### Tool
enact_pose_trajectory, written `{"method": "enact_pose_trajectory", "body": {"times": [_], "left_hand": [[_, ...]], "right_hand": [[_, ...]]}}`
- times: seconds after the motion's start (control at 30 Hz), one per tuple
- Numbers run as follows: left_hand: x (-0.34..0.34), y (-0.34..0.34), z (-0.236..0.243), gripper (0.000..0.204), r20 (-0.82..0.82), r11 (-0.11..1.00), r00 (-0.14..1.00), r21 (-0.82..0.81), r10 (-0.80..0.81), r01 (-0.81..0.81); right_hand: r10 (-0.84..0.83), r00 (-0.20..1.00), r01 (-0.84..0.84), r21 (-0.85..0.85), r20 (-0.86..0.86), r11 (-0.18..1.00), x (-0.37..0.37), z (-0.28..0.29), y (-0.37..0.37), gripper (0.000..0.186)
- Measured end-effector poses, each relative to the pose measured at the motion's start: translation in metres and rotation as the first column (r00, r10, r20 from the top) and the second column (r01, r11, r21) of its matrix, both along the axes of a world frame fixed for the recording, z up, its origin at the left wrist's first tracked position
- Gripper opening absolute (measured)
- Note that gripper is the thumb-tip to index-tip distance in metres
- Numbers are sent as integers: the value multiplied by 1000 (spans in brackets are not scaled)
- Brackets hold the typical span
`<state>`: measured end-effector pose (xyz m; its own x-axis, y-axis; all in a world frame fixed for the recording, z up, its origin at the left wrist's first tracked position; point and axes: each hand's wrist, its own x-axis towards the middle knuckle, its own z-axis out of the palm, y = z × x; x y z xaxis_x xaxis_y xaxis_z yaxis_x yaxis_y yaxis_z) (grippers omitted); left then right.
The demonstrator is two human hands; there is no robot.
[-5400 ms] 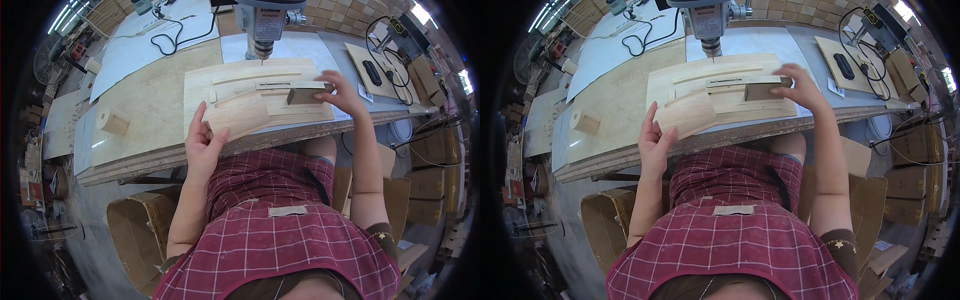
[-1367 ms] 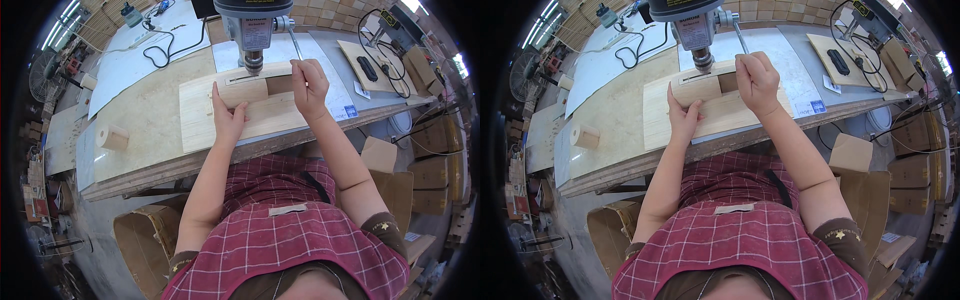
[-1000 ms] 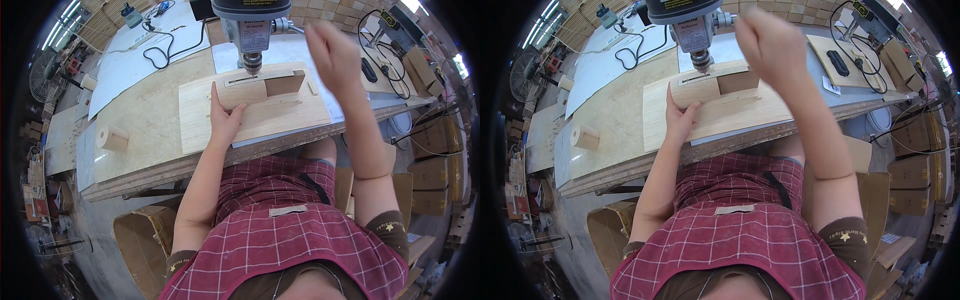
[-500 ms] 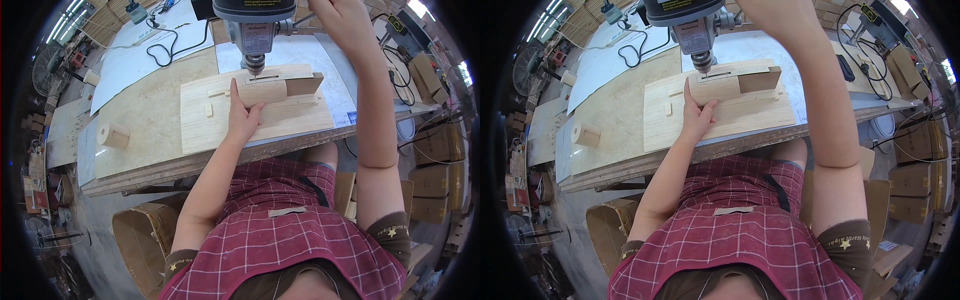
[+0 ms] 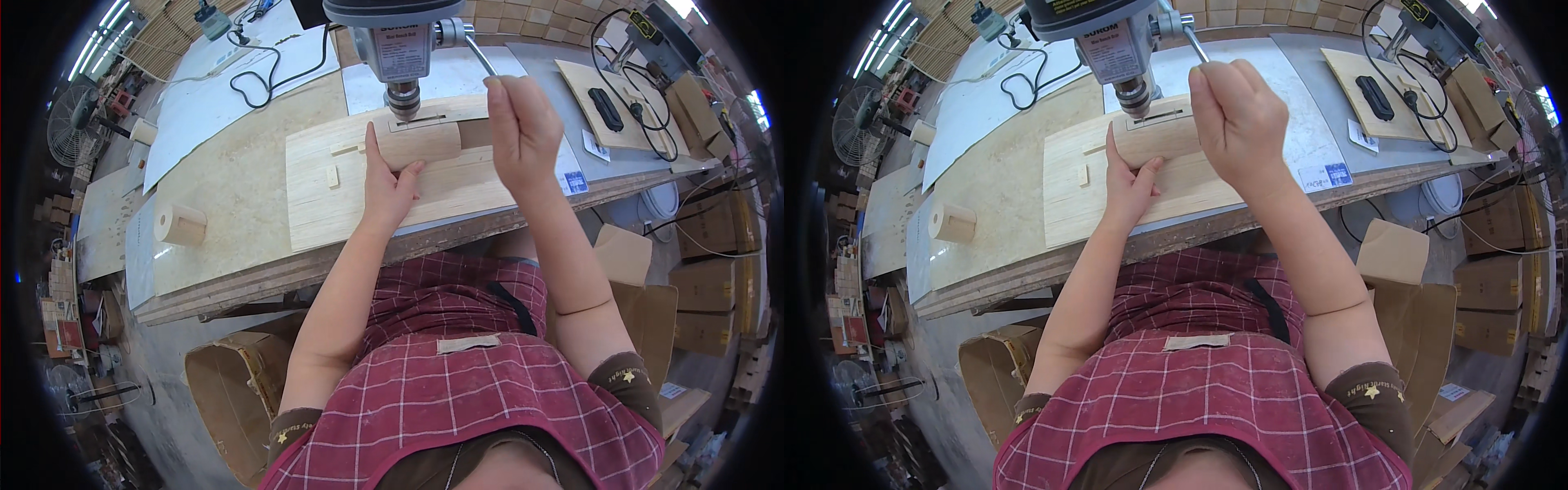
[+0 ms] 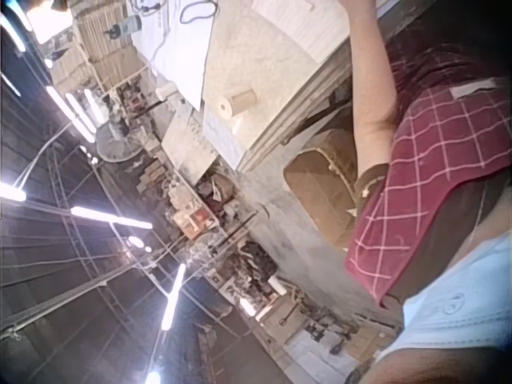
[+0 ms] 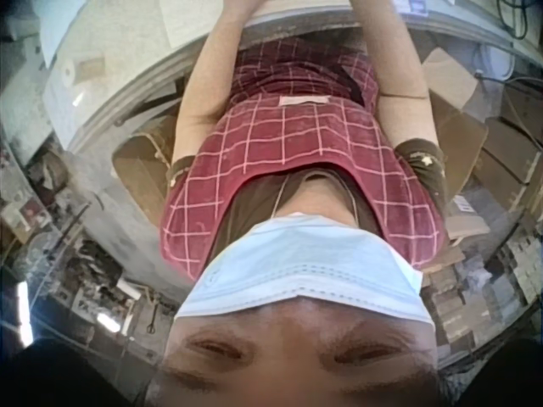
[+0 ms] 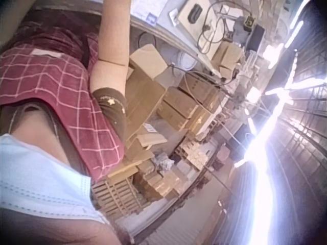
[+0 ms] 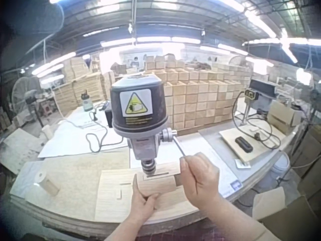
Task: Drill holes into cylindrical wooden blocks using a drill press.
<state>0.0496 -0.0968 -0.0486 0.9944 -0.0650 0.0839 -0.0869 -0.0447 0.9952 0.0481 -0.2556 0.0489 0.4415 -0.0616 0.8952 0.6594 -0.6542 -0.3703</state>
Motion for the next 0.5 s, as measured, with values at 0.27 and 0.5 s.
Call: {"method": "enact_pose_trajectory", "body": {"times": [0.27, 0.5], "left_hand": [[0, 1, 2, 89, -30, 1000, 999, 17, -13, 14], [-1, 0, 2, 88, 8, 999, 1000, 43, 10, -10]], "right_hand": [[64, 992, -69, 40, 108, 997, 15, -47, 5, 4], [61, 996, -61, 5, 63, 998, 11, -39, 2, 3]]}}
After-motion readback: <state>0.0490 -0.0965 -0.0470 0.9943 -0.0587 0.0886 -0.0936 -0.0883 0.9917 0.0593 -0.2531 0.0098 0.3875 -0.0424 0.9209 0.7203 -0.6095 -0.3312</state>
